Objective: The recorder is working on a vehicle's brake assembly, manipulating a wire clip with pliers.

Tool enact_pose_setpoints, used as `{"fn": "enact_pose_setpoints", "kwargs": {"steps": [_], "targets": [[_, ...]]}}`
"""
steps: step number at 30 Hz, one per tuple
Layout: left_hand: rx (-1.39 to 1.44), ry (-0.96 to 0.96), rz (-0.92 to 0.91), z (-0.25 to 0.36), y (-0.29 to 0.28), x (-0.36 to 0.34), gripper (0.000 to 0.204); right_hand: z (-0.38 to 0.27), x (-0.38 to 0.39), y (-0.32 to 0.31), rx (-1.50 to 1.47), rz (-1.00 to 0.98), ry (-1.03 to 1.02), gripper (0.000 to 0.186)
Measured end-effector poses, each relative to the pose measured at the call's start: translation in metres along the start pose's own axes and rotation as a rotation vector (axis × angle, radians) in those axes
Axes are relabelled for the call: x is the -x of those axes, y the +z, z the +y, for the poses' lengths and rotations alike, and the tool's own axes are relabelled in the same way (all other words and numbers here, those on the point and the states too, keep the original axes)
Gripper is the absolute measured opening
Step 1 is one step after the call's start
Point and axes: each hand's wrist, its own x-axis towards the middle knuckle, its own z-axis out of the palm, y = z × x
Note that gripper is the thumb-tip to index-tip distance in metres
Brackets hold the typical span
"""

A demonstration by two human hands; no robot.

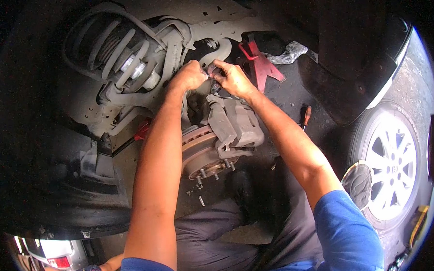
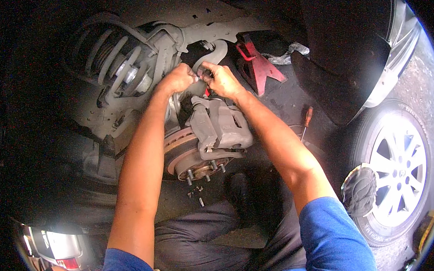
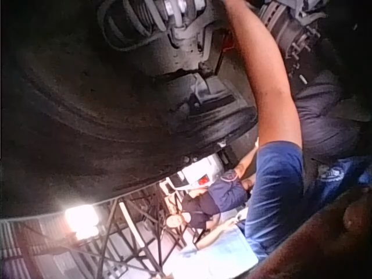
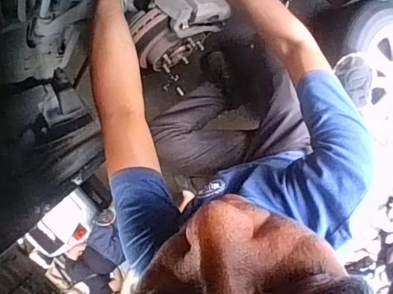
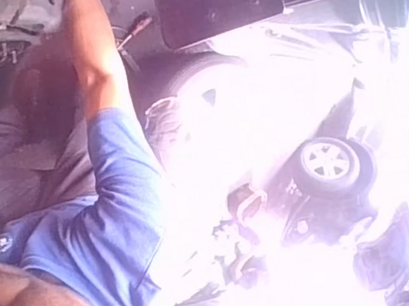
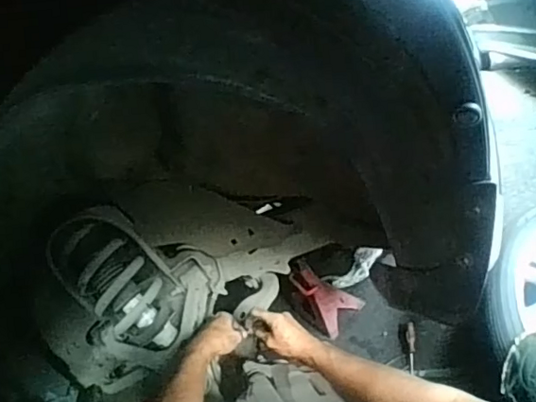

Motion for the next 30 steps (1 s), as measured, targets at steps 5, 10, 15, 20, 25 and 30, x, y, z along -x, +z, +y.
{"fn": "enact_pose_setpoints", "kwargs": {"steps": [5, 10, 15, 20, 25, 30], "targets": [[-0.031, -0.039, -0.023, 0.000, 0.000, -0.003, 0.033, -0.001, 0.000, 0.001, -0.004, 0.002, -0.060, 0.023], [0.021, -0.029, -0.019, -0.005, 0.002, -0.006, 0.034, -0.002, -0.003, 0.002, 0.101, 0.043, -0.096, 0.023], [0.062, -0.033, -0.026, -0.012, 0.006, -0.015, 0.034, -0.002, -0.005, 0.005, 0.287, 0.011, -0.069, 0.022], [0.123, -0.080, -0.014, -0.017, 0.010, -0.018, 0.030, 0.000, -0.007, 0.006, 0.290, -0.012, -0.119, 0.025], [0.087, 0.010, -0.012, -0.014, 0.008, -0.013, 0.026, 0.003, -0.008, 0.004, 0.320, -0.052, -0.083, 0.024], [0.081, 0.029, 0.115, -0.004, 0.010, -0.002, 0.024, 0.004, -0.011, 0.002, 0.230, -0.081, -0.032, 0.024]]}}
